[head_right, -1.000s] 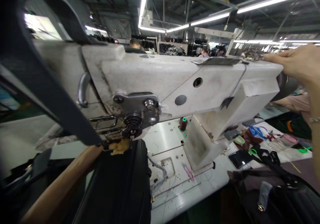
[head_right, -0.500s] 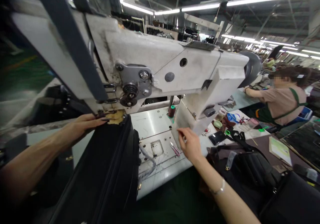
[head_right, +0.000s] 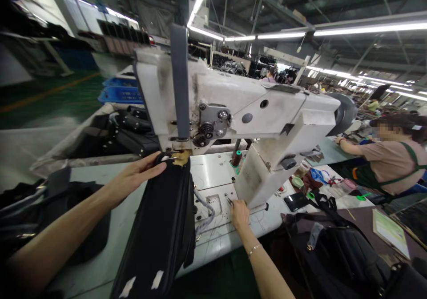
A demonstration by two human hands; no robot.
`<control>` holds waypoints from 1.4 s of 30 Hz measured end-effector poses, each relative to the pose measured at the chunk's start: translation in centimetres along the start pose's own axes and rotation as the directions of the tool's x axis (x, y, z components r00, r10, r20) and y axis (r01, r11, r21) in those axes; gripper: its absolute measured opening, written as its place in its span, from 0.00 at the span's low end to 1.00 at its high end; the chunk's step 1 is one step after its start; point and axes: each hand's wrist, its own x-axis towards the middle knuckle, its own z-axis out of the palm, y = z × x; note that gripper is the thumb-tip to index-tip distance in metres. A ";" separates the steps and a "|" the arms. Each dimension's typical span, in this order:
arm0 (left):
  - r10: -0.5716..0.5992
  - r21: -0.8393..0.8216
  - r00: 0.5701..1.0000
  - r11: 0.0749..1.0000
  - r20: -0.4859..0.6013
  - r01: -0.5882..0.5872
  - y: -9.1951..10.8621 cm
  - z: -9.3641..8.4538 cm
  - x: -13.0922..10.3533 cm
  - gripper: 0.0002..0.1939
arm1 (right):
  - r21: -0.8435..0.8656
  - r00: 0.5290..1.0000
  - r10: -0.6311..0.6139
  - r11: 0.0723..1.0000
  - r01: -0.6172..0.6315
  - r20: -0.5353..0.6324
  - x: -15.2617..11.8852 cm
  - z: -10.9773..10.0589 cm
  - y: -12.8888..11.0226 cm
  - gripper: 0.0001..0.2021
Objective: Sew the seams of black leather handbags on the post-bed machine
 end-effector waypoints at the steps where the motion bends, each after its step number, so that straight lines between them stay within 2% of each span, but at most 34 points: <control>1: 0.002 0.004 1.000 1.000 -0.018 -0.002 -0.2 0.0 -0.1 0.35 | 0.048 0.999 -0.035 0.998 0.036 -0.028 0.2 -0.6 -0.4 0.10; 4: 0.015 0.026 0.994 1.000 -0.111 -0.012 -0.8 0.3 -0.7 0.35 | 0.191 0.977 -0.168 0.963 0.191 -0.131 0.3 -3.6 -2.8 0.15; 8: 0.107 0.079 0.961 0.993 -0.256 -0.090 -0.4 1.0 -2.1 0.29 | 0.303 0.908 -0.337 0.863 0.403 -0.248 -0.6 -9.1 -7.7 0.22; 10: 0.174 0.121 0.933 0.982 -0.316 -0.142 0.2 1.5 -3.1 0.24 | 0.330 0.833 -0.446 0.772 0.543 -0.327 -1.3 -11.1 -10.0 0.22; 13: 0.256 0.206 0.896 0.960 -0.363 -0.191 1.4 2.2 -4.8 0.16 | 0.277 0.719 -0.545 0.678 0.680 -0.430 -2.2 -12.6 -12.2 0.19; 15: 0.345 0.340 0.873 0.913 -0.345 -0.226 2.2 2.8 -5.8 0.11 | 0.225 0.696 -0.561 0.683 0.695 -0.448 -2.5 -12.8 -12.8 0.18; 17: 0.439 0.476 0.854 0.836 -0.280 -0.273 2.9 3.4 -6.6 0.07 | 0.191 0.686 -0.565 0.692 0.697 -0.458 -2.7 -12.8 -13.0 0.18; 20: 0.487 0.588 0.859 0.745 -0.157 -0.316 3.5 4.5 -7.3 0.09 | 0.234 0.669 -0.596 0.644 0.729 -0.444 -3.1 -12.8 -13.0 0.17; 22: 0.468 0.655 0.876 0.699 -0.116 -0.286 3.7 5.3 -7.4 0.12 | 0.345 0.682 -0.593 0.591 0.729 -0.428 -3.4 -12.8 -13.1 0.17; 24: 0.435 0.706 0.892 0.669 -0.121 -0.231 3.9 6.0 -7.4 0.14 | 0.477 0.731 -0.543 0.555 0.682 -0.414 -3.6 -12.7 -13.4 0.17; 27: 0.389 0.729 0.909 0.664 -0.149 -0.165 4.0 6.9 -7.2 0.15 | 0.628 0.805 -0.450 0.511 0.587 -0.387 -3.8 -12.2 -13.9 0.15; 31: 0.368 0.741 0.915 0.658 -0.164 -0.132 4.0 7.7 -6.7 0.17 | 0.733 0.850 -0.399 0.451 0.509 -0.344 -3.4 -11.5 -14.0 0.14; 34: 0.377 0.742 0.912 0.656 -0.163 -0.138 3.7 7.9 -6.6 0.13 | 0.705 0.866 -0.416 0.526 0.477 -0.275 -3.0 -12.1 -13.2 0.16; 37: 0.396 0.737 0.905 0.656 -0.154 -0.161 3.2 7.9 -6.6 0.09 | 0.637 0.904 -0.329 0.642 0.427 -0.274 -3.4 -14.1 -12.9 0.11; 38: 0.405 0.737 0.901 0.655 -0.153 -0.169 3.1 7.9 -6.6 0.08 | 0.642 0.910 -0.294 0.645 0.415 -0.293 -3.9 -14.9 -13.1 0.09; 40: 0.422 0.737 0.894 0.651 -0.152 -0.182 2.7 8.0 -6.6 0.06 | 0.677 0.899 -0.289 0.592 0.438 -0.329 -5.0 -16.5 -14.3 0.06; 42: 0.439 0.734 0.887 0.648 -0.141 -0.203 2.2 8.2 -6.5 0.06 | 0.699 0.860 -0.352 0.505 0.507 -0.370 -6.2 -17.6 -16.0 0.13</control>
